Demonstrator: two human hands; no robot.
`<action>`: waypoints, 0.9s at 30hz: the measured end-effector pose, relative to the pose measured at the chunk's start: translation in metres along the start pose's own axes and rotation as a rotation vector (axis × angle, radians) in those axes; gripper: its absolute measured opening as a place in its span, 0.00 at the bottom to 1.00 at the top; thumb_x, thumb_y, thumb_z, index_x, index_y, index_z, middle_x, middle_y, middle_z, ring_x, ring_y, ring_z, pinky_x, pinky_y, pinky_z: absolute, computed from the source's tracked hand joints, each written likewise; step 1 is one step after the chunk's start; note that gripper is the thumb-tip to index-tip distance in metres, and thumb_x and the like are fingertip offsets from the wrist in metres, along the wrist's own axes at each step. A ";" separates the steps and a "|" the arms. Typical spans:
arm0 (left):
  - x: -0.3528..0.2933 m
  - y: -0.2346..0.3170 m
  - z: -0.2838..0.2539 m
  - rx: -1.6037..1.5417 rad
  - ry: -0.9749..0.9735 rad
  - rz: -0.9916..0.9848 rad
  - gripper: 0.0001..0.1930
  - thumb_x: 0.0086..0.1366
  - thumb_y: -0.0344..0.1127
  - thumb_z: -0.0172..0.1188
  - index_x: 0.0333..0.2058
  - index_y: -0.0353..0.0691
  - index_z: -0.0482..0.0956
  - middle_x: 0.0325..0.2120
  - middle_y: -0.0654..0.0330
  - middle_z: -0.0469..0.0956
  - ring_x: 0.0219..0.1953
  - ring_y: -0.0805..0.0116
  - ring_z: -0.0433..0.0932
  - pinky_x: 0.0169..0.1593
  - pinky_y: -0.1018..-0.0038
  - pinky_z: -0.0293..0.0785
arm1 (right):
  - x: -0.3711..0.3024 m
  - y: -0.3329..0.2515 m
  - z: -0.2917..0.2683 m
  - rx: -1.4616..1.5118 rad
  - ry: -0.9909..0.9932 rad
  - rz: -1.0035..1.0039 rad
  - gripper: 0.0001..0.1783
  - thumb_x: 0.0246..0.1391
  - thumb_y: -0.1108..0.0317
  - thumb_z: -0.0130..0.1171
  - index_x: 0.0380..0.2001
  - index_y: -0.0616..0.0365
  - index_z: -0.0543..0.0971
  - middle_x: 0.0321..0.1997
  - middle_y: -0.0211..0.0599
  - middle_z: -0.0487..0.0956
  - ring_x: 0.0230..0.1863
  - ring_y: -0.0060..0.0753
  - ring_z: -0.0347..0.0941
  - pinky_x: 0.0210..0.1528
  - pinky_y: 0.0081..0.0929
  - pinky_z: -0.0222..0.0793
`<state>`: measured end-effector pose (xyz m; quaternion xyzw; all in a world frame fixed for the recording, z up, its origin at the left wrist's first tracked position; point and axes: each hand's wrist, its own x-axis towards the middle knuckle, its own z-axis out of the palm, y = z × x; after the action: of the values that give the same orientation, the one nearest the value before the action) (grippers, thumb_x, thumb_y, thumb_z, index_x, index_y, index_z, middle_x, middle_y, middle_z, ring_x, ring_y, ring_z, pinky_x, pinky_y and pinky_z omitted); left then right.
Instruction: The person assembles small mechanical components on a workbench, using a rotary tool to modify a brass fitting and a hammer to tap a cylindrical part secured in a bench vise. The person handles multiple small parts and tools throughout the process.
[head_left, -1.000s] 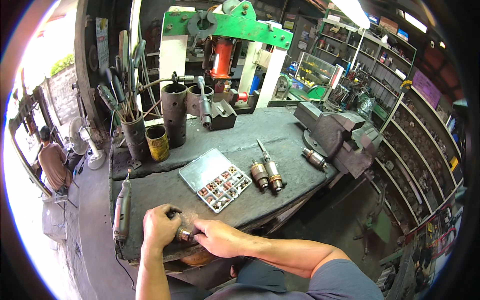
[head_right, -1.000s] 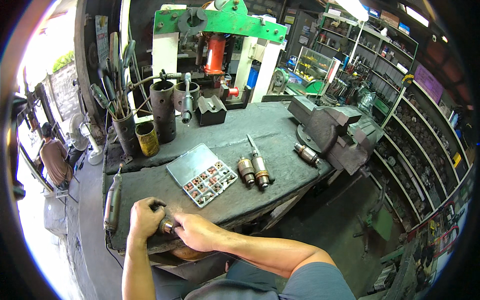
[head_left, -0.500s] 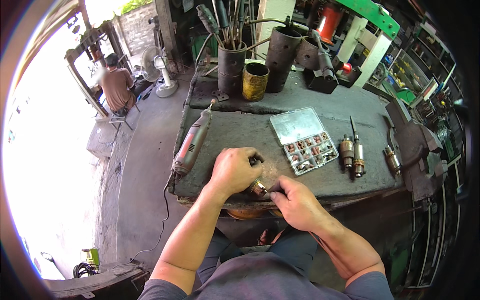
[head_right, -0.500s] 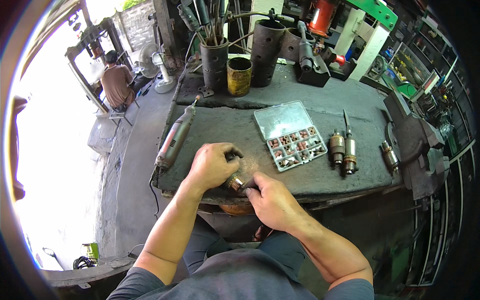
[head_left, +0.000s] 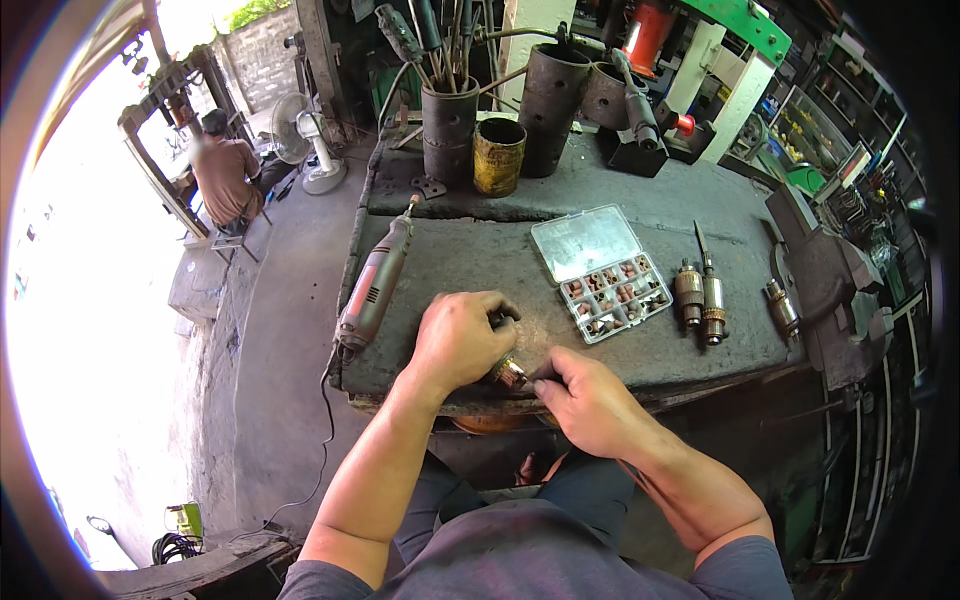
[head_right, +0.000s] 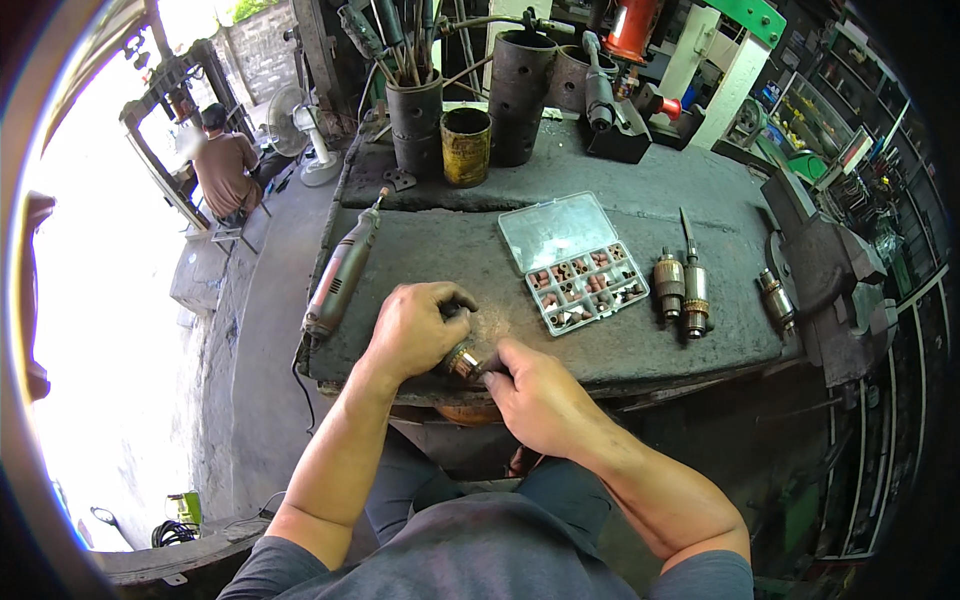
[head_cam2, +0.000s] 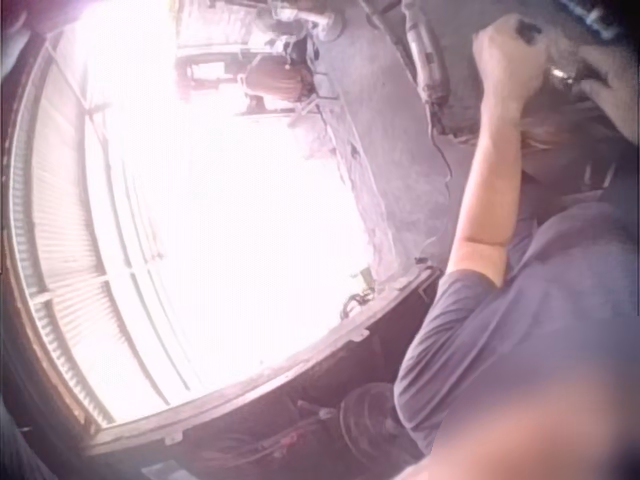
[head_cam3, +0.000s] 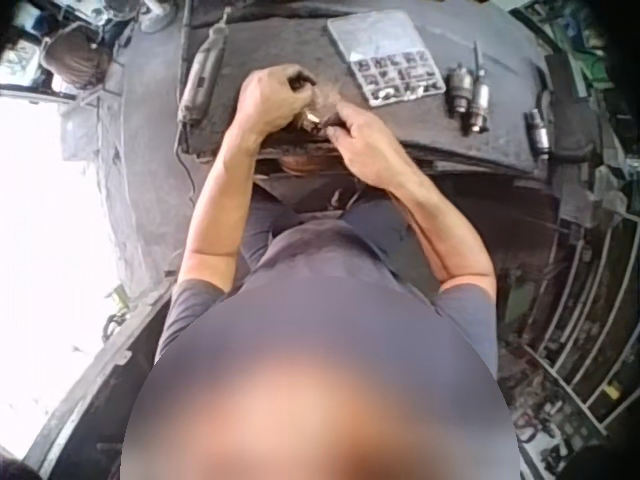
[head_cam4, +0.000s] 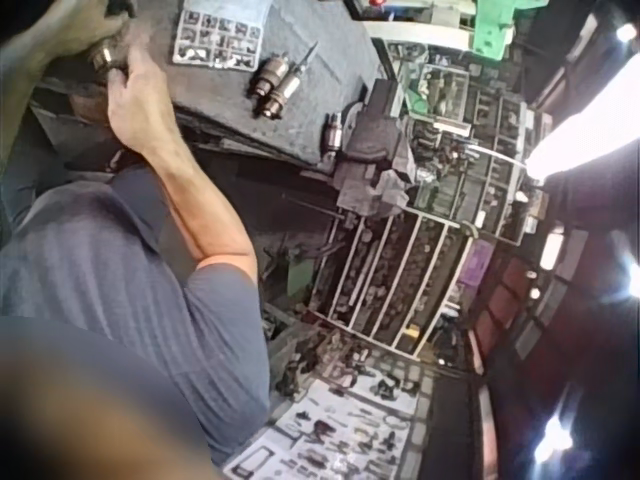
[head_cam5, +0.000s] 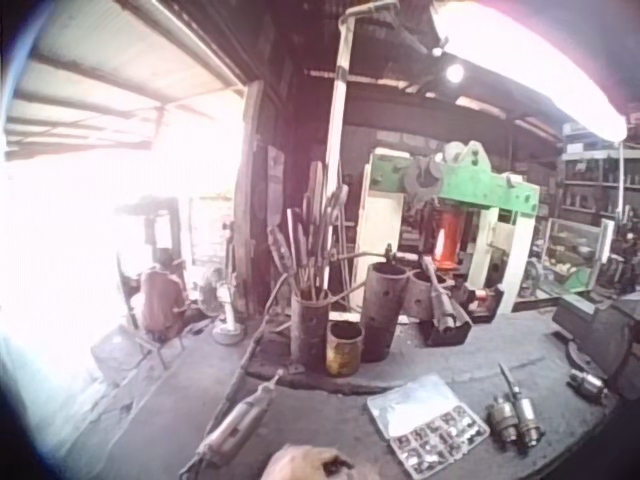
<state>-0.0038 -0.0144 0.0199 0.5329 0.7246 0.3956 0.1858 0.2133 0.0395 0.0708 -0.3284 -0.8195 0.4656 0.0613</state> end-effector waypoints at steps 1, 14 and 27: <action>-0.001 -0.001 0.000 0.003 0.004 -0.002 0.14 0.62 0.36 0.68 0.42 0.36 0.93 0.36 0.44 0.90 0.40 0.46 0.91 0.49 0.58 0.86 | -0.003 0.000 -0.002 -0.007 -0.008 0.008 0.12 0.75 0.67 0.60 0.48 0.68 0.81 0.42 0.58 0.86 0.43 0.57 0.85 0.50 0.47 0.78; -0.007 -0.007 0.000 -0.010 0.088 0.141 0.11 0.63 0.38 0.68 0.40 0.41 0.93 0.31 0.46 0.88 0.39 0.43 0.87 0.51 0.52 0.82 | 0.001 -0.003 0.003 0.073 -0.015 0.036 0.10 0.76 0.68 0.61 0.47 0.66 0.81 0.40 0.51 0.86 0.41 0.42 0.81 0.49 0.43 0.77; -0.009 -0.011 0.001 -0.016 0.110 0.187 0.09 0.63 0.35 0.69 0.40 0.42 0.93 0.30 0.50 0.87 0.37 0.46 0.85 0.50 0.53 0.80 | 0.004 -0.003 0.003 0.101 -0.027 0.052 0.11 0.75 0.68 0.60 0.48 0.67 0.82 0.40 0.55 0.87 0.41 0.45 0.82 0.49 0.44 0.77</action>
<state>-0.0065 -0.0236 0.0089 0.5742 0.6775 0.4457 0.1124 0.2074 0.0386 0.0709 -0.3399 -0.7869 0.5121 0.0544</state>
